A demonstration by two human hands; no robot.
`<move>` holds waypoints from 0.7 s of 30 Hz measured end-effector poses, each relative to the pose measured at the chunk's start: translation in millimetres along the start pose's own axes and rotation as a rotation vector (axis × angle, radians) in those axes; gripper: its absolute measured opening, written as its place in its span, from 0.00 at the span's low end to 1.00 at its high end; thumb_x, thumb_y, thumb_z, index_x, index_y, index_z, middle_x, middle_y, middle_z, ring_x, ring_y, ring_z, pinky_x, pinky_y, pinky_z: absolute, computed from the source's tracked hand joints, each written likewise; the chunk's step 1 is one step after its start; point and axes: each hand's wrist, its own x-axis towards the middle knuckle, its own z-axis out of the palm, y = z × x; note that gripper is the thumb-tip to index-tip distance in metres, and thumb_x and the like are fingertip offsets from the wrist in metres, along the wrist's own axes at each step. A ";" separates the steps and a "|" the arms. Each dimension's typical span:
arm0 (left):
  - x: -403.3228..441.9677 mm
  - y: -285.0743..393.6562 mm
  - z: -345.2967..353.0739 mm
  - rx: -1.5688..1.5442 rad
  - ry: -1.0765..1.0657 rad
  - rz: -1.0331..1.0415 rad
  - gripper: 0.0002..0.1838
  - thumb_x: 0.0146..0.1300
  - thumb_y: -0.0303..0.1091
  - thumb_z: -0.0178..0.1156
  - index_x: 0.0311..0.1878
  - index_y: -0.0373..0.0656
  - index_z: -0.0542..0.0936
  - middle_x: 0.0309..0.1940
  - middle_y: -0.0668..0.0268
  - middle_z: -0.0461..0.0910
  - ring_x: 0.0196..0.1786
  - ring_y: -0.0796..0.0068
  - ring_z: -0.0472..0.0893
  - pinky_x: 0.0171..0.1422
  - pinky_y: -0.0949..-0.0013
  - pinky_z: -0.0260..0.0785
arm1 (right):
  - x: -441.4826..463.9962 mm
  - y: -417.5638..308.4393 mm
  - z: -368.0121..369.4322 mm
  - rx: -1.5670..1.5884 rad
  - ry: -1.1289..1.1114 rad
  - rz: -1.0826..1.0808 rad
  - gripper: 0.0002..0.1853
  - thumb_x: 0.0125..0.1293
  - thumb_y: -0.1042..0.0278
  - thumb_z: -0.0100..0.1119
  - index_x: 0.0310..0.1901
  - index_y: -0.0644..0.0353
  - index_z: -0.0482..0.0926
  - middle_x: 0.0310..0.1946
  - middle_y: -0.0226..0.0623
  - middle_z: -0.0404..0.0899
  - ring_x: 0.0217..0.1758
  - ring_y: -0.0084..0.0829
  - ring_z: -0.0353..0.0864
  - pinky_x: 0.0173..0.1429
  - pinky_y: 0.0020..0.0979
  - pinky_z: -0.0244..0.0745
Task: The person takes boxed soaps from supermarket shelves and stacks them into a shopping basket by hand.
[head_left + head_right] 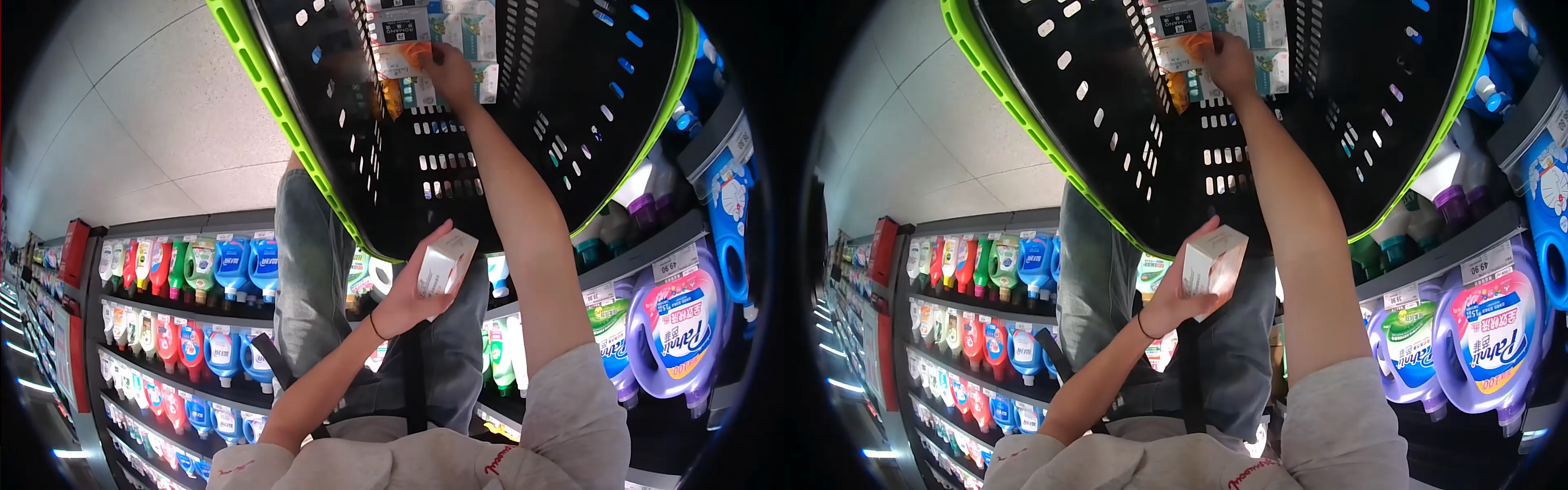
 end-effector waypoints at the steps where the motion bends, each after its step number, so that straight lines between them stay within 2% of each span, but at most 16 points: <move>1: 3.8 3.7 -0.1 0.036 0.021 0.001 0.49 0.49 0.19 0.57 0.74 0.51 0.46 0.50 0.65 0.69 0.42 0.80 0.72 0.40 0.77 0.68 | -1.8 -1.6 -4.6 -0.007 0.047 -0.016 0.24 0.58 0.57 0.63 0.50 0.67 0.77 0.44 0.49 0.79 0.45 0.42 0.80 0.51 0.37 0.73; 2: 7.7 6.3 -0.8 0.072 0.042 0.002 0.48 0.49 0.19 0.57 0.74 0.49 0.48 0.50 0.64 0.70 0.44 0.78 0.73 0.45 0.75 0.69 | -4.7 -3.0 -9.9 -0.016 0.095 -0.031 0.24 0.58 0.55 0.63 0.50 0.67 0.77 0.44 0.47 0.79 0.46 0.39 0.80 0.51 0.36 0.74; 3: 12.6 6.9 -2.9 0.071 0.044 -0.002 0.48 0.49 0.19 0.57 0.74 0.49 0.48 0.50 0.64 0.70 0.44 0.78 0.73 0.45 0.75 0.69 | -10.5 -9.5 -18.2 -0.014 0.093 -0.028 0.24 0.58 0.55 0.63 0.50 0.67 0.77 0.44 0.47 0.79 0.46 0.39 0.80 0.51 0.36 0.74; 5: 26.8 8.8 -8.1 0.316 0.121 0.107 0.42 0.50 0.21 0.56 0.70 0.45 0.52 0.51 0.63 0.70 0.51 0.74 0.73 0.55 0.72 0.67 | -27.9 -31.4 -44.5 0.257 0.010 0.161 0.24 0.64 0.54 0.59 0.56 0.63 0.75 0.49 0.39 0.79 0.51 0.32 0.78 0.56 0.29 0.71; 6: 33.1 15.8 -6.1 0.323 0.178 0.023 0.37 0.51 0.23 0.56 0.66 0.40 0.55 0.52 0.60 0.70 0.56 0.71 0.71 0.62 0.70 0.63 | -40.7 -45.1 -61.9 0.425 -0.146 0.234 0.27 0.67 0.49 0.54 0.58 0.64 0.73 0.53 0.38 0.76 0.57 0.31 0.74 0.61 0.30 0.68; 8: 49.9 21.1 -11.6 0.377 0.189 0.003 0.35 0.54 0.27 0.58 0.64 0.36 0.54 0.52 0.56 0.70 0.56 0.70 0.72 0.60 0.69 0.65 | -69.9 -57.8 -93.4 0.664 -0.475 0.335 0.32 0.68 0.43 0.48 0.62 0.64 0.69 0.57 0.39 0.73 0.60 0.31 0.71 0.64 0.33 0.66; 9: 57.2 24.3 -13.7 0.427 0.193 0.001 0.35 0.56 0.28 0.59 0.63 0.36 0.53 0.51 0.54 0.71 0.55 0.69 0.73 0.59 0.69 0.66 | -84.6 -62.8 -107.4 0.662 -0.621 0.286 0.34 0.68 0.40 0.46 0.63 0.63 0.67 0.58 0.40 0.72 0.61 0.31 0.71 0.65 0.33 0.65; 10: 62.7 32.0 -12.1 0.567 0.217 -0.023 0.34 0.59 0.35 0.59 0.62 0.35 0.53 0.48 0.50 0.73 0.51 0.65 0.76 0.56 0.67 0.68 | -97.8 -67.0 -119.9 0.658 -0.767 0.234 0.36 0.68 0.38 0.44 0.65 0.62 0.64 0.60 0.41 0.71 0.62 0.32 0.70 0.66 0.34 0.64; 11: 69.6 32.9 -13.7 0.567 0.217 -0.021 0.34 0.59 0.35 0.59 0.62 0.35 0.53 0.48 0.50 0.73 0.51 0.65 0.76 0.56 0.67 0.68 | -108.4 -70.3 -130.8 0.691 -0.904 0.178 0.36 0.66 0.40 0.49 0.66 0.62 0.63 0.59 0.39 0.71 0.61 0.30 0.70 0.65 0.33 0.64; 13: 82.3 33.2 -17.2 0.628 0.256 0.002 0.33 0.60 0.40 0.59 0.61 0.35 0.54 0.45 0.48 0.75 0.48 0.61 0.79 0.53 0.66 0.70 | -120.8 -75.3 -148.2 0.612 -1.006 0.128 0.35 0.64 0.48 0.58 0.66 0.60 0.63 0.56 0.37 0.73 0.59 0.27 0.71 0.63 0.31 0.65; 14: 87.3 33.2 -19.3 0.679 0.254 0.015 0.33 0.61 0.43 0.59 0.60 0.36 0.55 0.45 0.47 0.76 0.47 0.58 0.80 0.52 0.64 0.71 | -127.1 -79.5 -149.0 0.675 -0.920 0.242 0.31 0.62 0.60 0.62 0.65 0.60 0.66 0.52 0.35 0.75 0.55 0.24 0.72 0.61 0.29 0.67; 15: 89.3 35.6 -17.8 0.677 0.257 0.014 0.33 0.61 0.43 0.59 0.60 0.36 0.55 0.45 0.47 0.76 0.47 0.58 0.80 0.52 0.64 0.71 | -126.4 -76.7 -149.4 0.675 -0.924 0.244 0.31 0.62 0.60 0.62 0.65 0.60 0.66 0.52 0.35 0.75 0.55 0.24 0.72 0.61 0.29 0.67; 17: 91.9 42.1 -14.2 0.730 0.320 -0.090 0.29 0.64 0.38 0.56 0.62 0.39 0.54 0.41 0.54 0.76 0.46 0.73 0.76 0.50 0.70 0.69 | -120.6 -66.6 -147.2 0.507 -0.832 0.266 0.28 0.62 0.66 0.61 0.63 0.60 0.68 0.50 0.34 0.76 0.53 0.23 0.73 0.58 0.27 0.69; 18: 88.3 48.1 -8.8 0.746 0.414 -0.015 0.24 0.64 0.35 0.57 0.59 0.39 0.60 0.40 0.53 0.78 0.45 0.71 0.77 0.50 0.70 0.69 | -119.4 -63.6 -140.7 0.522 -0.703 0.296 0.25 0.63 0.66 0.62 0.61 0.62 0.70 0.49 0.34 0.78 0.52 0.22 0.75 0.55 0.25 0.70; 19: 83.3 53.3 -4.9 0.749 0.414 -0.014 0.24 0.64 0.35 0.57 0.59 0.39 0.60 0.40 0.53 0.78 0.45 0.71 0.77 0.50 0.70 0.69 | -116.5 -54.8 -131.2 0.524 -0.701 0.294 0.25 0.63 0.66 0.62 0.61 0.62 0.70 0.49 0.34 0.78 0.52 0.22 0.75 0.55 0.25 0.70; 21: 70.0 65.6 -0.8 1.110 0.600 0.519 0.18 0.59 0.27 0.58 0.53 0.37 0.70 0.44 0.53 0.78 0.48 0.65 0.78 0.53 0.68 0.69 | -106.6 -36.6 -109.9 0.629 -0.501 0.401 0.26 0.63 0.65 0.62 0.60 0.65 0.70 0.49 0.37 0.78 0.53 0.23 0.75 0.56 0.25 0.70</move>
